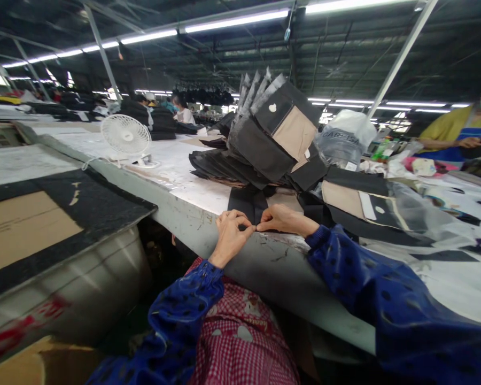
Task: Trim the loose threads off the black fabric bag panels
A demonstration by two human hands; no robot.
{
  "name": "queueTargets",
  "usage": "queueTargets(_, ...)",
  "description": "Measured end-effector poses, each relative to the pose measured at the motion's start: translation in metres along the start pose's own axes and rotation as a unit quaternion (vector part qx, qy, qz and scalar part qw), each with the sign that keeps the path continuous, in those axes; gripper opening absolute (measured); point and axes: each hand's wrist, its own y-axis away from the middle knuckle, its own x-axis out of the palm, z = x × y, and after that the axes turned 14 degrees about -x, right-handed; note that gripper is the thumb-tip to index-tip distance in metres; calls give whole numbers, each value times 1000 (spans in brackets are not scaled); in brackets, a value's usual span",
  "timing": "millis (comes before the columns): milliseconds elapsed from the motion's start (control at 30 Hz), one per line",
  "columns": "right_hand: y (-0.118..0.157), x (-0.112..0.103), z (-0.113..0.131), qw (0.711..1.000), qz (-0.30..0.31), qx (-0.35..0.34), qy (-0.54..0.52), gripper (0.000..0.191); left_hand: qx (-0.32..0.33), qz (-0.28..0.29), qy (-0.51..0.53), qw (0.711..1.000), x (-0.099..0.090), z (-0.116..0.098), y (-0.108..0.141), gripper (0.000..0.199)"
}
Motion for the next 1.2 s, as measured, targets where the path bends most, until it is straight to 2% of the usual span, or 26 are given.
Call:
queueTargets(133, 0, -4, -4, 1000, 3, 0, 25, 31, 24, 14, -12, 1000, 3, -7, -10, 14)
queueTargets(233, 2, -6, -10, 999, 2, 16, 39, 31, 48, 54, 5, 997, 4, -6, -22, 16)
queueTargets(333, 2, -7, -13, 1000, 1, 16, 27, 34, 44, 72, 143, 986, 1, 8, -29, 12)
queueTargets(433, 0, -7, -14, 1000, 1, 20, 15, 34, 17, 30, 247, 968, -8, 24, -28, 20)
queueTargets(567, -1, -7, -14, 1000, 10, 21, 14, 34, 72, 32, 162, 984, -14, 29, -25, 9)
queueTargets(667, 0, -6, -15, 1000, 10, 18, 14, 34, 65, 10, 109, 992, -7, 25, -24, 10)
queueTargets(767, 0, -4, -16, 1000, 6, 18, 22, 35, 38, -10, 102, 994, 0, 24, -26, 16)
queueTargets(967, -4, -4, -7, 997, 17, 28, 71, 43, 39, -9, 110, 993, 2, 29, -26, 17)
queueTargets(1100, -7, -7, 9, 987, 47, 46, 144, 50, 46, -8, 113, 993, 1, 30, -24, 19)
queueTargets(1200, -9, -8, 24, 971, 31, 56, 229, 43, 49, -6, 113, 992, 0, 29, -23, 20)
